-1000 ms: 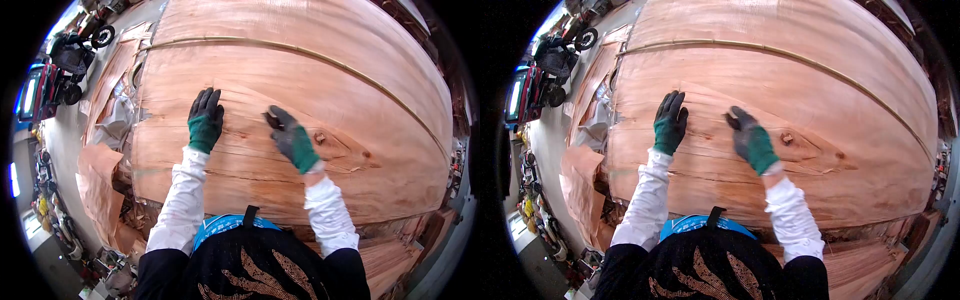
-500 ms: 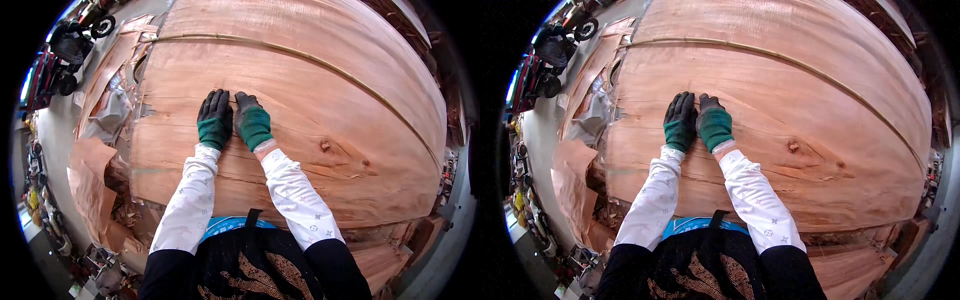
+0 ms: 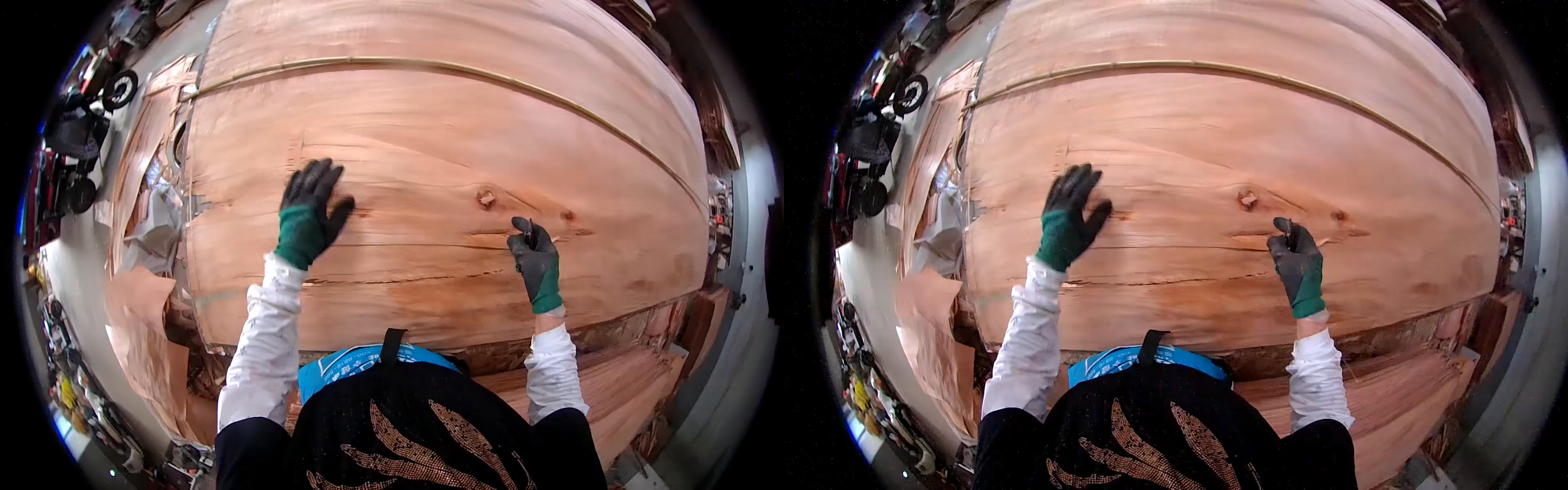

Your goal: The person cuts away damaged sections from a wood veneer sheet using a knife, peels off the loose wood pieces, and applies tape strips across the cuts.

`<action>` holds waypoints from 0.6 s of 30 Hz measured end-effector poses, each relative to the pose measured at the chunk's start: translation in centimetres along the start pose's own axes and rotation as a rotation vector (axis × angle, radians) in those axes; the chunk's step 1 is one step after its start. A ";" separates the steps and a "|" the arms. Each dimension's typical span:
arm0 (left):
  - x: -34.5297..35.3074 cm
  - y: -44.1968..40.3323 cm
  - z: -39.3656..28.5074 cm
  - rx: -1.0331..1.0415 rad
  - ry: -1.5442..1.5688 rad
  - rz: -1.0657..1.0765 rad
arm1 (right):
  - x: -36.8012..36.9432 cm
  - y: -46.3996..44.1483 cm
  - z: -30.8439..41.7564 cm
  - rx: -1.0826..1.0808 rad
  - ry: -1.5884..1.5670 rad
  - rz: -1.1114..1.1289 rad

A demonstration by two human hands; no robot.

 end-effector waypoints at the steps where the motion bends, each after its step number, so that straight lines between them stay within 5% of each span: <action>1: 0.8 0.6 -1.6 0.044 0.017 0.110 | -0.4 0.0 -0.3 -0.089 0.012 -0.027; 4: 2.7 2.6 -4.6 0.087 0.001 0.347 | -0.7 1.0 0.8 -0.385 0.201 -0.118; 7: 4.0 3.0 -4.7 0.093 -0.103 0.398 | 1.0 0.8 2.6 -0.457 0.308 -0.056; 11: 4.1 3.1 -4.7 0.169 -0.152 0.298 | 3.9 -0.4 2.5 -0.588 0.360 0.100; 12: 3.9 3.1 -4.9 0.181 -0.141 0.266 | 4.8 -0.1 2.4 -0.441 0.206 0.226; 17: 1.3 3.5 -6.4 0.169 -0.061 0.226 | 4.6 0.4 1.0 -0.672 0.658 0.148; 18: 0.7 3.8 -6.7 0.107 -0.024 0.368 | 3.8 1.9 2.7 -0.719 0.740 0.114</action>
Point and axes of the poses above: each hand's wrist, its own y-axis away from the middle knuckle, its own x-axis out of the palm, z = x × y, the point moved 8 cm from there along -y, towards the middle knuckle, and after that the axes turned 6 degrees about y, right-handed, at the moved point
